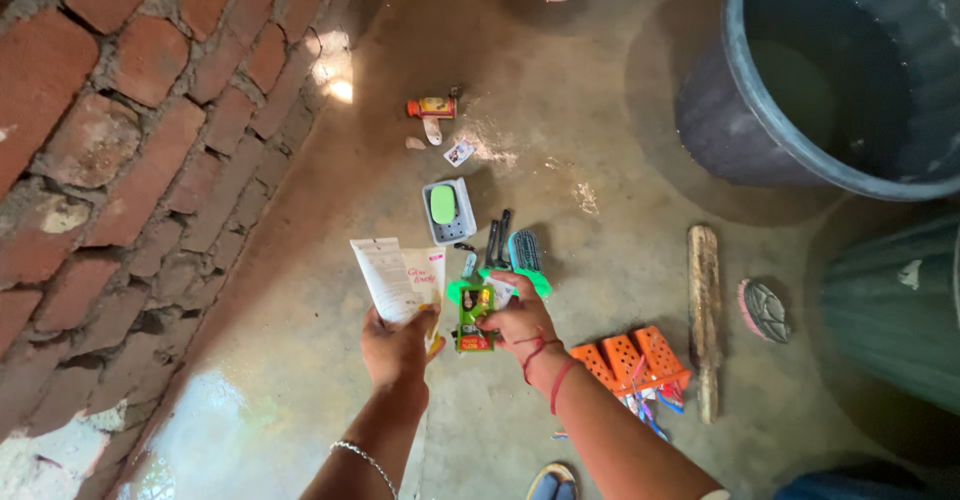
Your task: The person washes a small wooden bowl in a blue bucket, then places it on a wall shelf. They pick up and arrange several toiletries including tubes, a small bottle, and a brush on the shelf. Finally, they place a green scrubber and an orange basket of toothbrushes on the shelf and wash their hands.
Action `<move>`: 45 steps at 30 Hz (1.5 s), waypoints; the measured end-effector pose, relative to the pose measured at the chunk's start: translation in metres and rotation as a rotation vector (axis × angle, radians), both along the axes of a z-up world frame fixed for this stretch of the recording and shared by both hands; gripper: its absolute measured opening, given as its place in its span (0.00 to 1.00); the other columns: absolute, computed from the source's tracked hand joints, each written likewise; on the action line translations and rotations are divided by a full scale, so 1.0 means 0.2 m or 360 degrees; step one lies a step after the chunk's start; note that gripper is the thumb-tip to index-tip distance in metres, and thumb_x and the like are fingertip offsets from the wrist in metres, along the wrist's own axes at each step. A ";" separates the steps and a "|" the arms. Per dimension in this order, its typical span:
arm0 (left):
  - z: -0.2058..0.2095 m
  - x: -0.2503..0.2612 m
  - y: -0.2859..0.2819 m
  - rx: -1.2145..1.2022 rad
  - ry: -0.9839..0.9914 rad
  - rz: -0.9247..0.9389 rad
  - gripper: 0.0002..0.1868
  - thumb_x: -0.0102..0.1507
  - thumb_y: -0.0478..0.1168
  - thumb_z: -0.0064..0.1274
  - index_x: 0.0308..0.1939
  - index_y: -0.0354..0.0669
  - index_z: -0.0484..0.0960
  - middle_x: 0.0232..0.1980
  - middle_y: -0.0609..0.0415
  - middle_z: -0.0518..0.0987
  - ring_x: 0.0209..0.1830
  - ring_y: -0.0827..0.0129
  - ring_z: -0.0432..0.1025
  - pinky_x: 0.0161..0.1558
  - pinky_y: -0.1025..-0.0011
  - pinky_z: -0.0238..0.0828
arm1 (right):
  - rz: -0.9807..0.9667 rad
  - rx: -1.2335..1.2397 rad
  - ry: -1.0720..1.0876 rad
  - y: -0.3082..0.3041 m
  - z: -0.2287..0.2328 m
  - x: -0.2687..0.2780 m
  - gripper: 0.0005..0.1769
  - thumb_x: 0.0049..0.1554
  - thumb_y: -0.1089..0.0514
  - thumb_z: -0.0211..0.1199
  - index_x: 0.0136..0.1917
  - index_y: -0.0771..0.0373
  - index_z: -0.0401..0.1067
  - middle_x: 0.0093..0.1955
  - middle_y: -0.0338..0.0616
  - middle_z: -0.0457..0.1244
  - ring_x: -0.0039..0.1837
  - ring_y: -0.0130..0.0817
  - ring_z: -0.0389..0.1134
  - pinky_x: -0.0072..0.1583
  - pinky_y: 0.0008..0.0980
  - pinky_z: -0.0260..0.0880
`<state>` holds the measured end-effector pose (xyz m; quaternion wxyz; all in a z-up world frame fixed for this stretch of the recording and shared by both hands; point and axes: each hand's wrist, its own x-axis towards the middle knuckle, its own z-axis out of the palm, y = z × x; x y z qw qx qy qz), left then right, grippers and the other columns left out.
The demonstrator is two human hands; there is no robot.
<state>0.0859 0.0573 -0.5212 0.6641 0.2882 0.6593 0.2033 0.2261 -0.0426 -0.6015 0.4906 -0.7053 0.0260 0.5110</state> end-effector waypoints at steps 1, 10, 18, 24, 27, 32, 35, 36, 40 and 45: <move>0.02 0.00 -0.02 0.0005 0.0013 -0.0001 0.25 0.53 0.32 0.65 0.53 0.43 0.76 0.49 0.54 0.81 0.44 0.65 0.78 0.37 0.62 0.82 | 0.0022 0.0017 0.0012 -0.01 0.01 0.00 0.42 0.43 0.74 0.67 0.67 0.43 0.65 0.59 0.40 0.67 0.55 0.35 0.70 0.48 0.45 0.71; 0.18 0.08 -0.09 0.0140 -0.0015 0.0074 0.25 0.53 0.33 0.66 0.53 0.41 0.76 0.49 0.53 0.82 0.44 0.66 0.78 0.37 0.63 0.82 | 0.0202 0.0476 -0.0632 0.14 0.02 0.23 0.46 0.44 0.72 0.69 0.72 0.46 0.62 0.61 0.43 0.66 0.57 0.35 0.70 0.51 0.41 0.78; 0.32 0.10 -0.14 0.0115 -0.0028 0.0060 0.27 0.53 0.35 0.66 0.54 0.43 0.75 0.49 0.54 0.81 0.45 0.65 0.78 0.39 0.60 0.83 | 0.0618 0.0343 -0.0374 0.13 0.19 0.42 0.46 0.46 0.65 0.69 0.77 0.50 0.60 0.71 0.45 0.61 0.66 0.44 0.67 0.65 0.47 0.69; 0.55 0.20 -0.16 0.0114 -0.0103 -0.0370 0.25 0.54 0.38 0.63 0.54 0.42 0.78 0.49 0.54 0.83 0.45 0.65 0.78 0.37 0.60 0.83 | 0.1334 0.0751 -0.1784 0.00 0.92 0.33 0.58 0.33 0.60 0.79 0.75 0.51 0.58 0.74 0.56 0.54 0.75 0.59 0.53 0.72 0.48 0.56; 0.72 0.32 -0.15 0.0288 -0.0330 -0.0600 0.29 0.50 0.35 0.61 0.57 0.48 0.76 0.47 0.54 0.83 0.42 0.63 0.80 0.35 0.63 0.82 | 0.1560 0.0809 -0.2225 0.02 1.26 0.39 0.57 0.31 0.58 0.79 0.73 0.51 0.62 0.76 0.53 0.53 0.75 0.60 0.52 0.73 0.49 0.54; 1.03 0.44 -0.15 0.0484 -0.0544 -0.1093 0.29 0.53 0.43 0.65 0.57 0.39 0.80 0.47 0.54 0.85 0.43 0.69 0.80 0.41 0.70 0.78 | 0.1654 0.0673 -0.2520 -0.11 1.59 0.50 0.42 0.38 0.55 0.77 0.67 0.50 0.67 0.72 0.42 0.59 0.73 0.51 0.59 0.71 0.45 0.61; 1.29 0.41 -0.17 0.0440 -0.0558 -0.1264 0.34 0.54 0.53 0.66 0.58 0.36 0.83 0.46 0.53 0.85 0.42 0.70 0.79 0.42 0.71 0.77 | 0.1669 0.0451 -0.2453 -0.23 1.80 0.50 0.38 0.43 0.55 0.75 0.66 0.52 0.68 0.67 0.41 0.63 0.66 0.48 0.64 0.65 0.42 0.67; 1.39 0.40 -0.19 0.0362 -0.0532 -0.1311 0.36 0.54 0.57 0.66 0.58 0.35 0.83 0.45 0.52 0.84 0.42 0.70 0.78 0.40 0.70 0.77 | 0.1653 0.0459 -0.2506 -0.28 1.88 0.48 0.36 0.44 0.54 0.74 0.65 0.54 0.69 0.65 0.42 0.64 0.64 0.49 0.65 0.64 0.43 0.68; 1.85 0.37 -0.24 0.0758 -0.0657 -0.1444 0.42 0.48 0.52 0.70 0.64 0.46 0.73 0.50 0.55 0.80 0.47 0.71 0.74 0.42 0.70 0.76 | 0.1262 0.0320 -0.2464 -0.39 2.32 0.38 0.29 0.49 0.51 0.73 0.61 0.59 0.68 0.57 0.51 0.68 0.59 0.53 0.69 0.58 0.47 0.70; 2.40 0.36 -0.30 0.1293 -0.1207 -0.1579 0.37 0.55 0.46 0.68 0.66 0.39 0.74 0.56 0.54 0.81 0.55 0.71 0.75 0.55 0.74 0.73 | 0.0899 0.0038 -0.2352 -0.55 2.99 0.26 0.30 0.53 0.48 0.70 0.60 0.66 0.61 0.50 0.61 0.68 0.55 0.60 0.70 0.53 0.50 0.70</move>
